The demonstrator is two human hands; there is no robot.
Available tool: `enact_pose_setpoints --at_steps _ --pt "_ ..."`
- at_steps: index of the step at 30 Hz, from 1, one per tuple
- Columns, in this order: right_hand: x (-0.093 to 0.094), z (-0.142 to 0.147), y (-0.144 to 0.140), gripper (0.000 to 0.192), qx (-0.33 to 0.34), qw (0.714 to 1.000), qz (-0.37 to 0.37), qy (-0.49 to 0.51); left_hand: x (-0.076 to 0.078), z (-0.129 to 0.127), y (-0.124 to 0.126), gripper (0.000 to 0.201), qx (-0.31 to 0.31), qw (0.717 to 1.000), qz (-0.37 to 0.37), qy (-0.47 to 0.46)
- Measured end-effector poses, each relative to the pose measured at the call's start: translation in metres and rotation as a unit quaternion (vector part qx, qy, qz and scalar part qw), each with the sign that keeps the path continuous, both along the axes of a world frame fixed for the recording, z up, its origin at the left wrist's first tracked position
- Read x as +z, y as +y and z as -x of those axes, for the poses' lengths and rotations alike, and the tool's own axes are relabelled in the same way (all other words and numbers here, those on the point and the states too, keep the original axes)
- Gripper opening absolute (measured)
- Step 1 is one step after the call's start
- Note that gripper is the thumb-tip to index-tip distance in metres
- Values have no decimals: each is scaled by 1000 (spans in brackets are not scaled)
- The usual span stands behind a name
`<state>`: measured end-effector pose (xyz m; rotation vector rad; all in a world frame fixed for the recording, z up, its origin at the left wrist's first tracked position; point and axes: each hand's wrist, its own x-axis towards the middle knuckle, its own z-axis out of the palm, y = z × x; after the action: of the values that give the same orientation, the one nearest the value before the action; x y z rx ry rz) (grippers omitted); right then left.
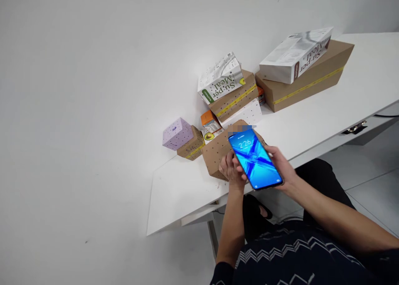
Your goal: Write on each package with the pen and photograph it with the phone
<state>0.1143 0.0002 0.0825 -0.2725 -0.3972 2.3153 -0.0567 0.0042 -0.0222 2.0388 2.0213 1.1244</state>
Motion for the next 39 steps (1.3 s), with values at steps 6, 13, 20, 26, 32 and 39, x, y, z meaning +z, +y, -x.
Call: enact_pose_setpoints --at_steps 6,13,20,26,32,39 --pt "-20 -76 29 46 -307 884 -104 -338 29 -22 7 22 70 953 -226 188" --pt "-92 -118 70 50 -274 450 -336 -781 37 -25 7 19 80 928 -278 233" --pt "-122 -98 85 49 -174 227 -423 -860 35 -23 6 21 73 943 -243 215" --pt "-129 -105 89 50 -169 259 -421 -853 32 -24 7 20 72 942 -253 209" --pt "-93 -94 75 46 -223 440 -495 -715 51 -6 -14 27 104 962 -209 144" --pt "-62 -23 54 65 -109 629 -512 -574 55 63 -62 68 105 977 -1 -186"
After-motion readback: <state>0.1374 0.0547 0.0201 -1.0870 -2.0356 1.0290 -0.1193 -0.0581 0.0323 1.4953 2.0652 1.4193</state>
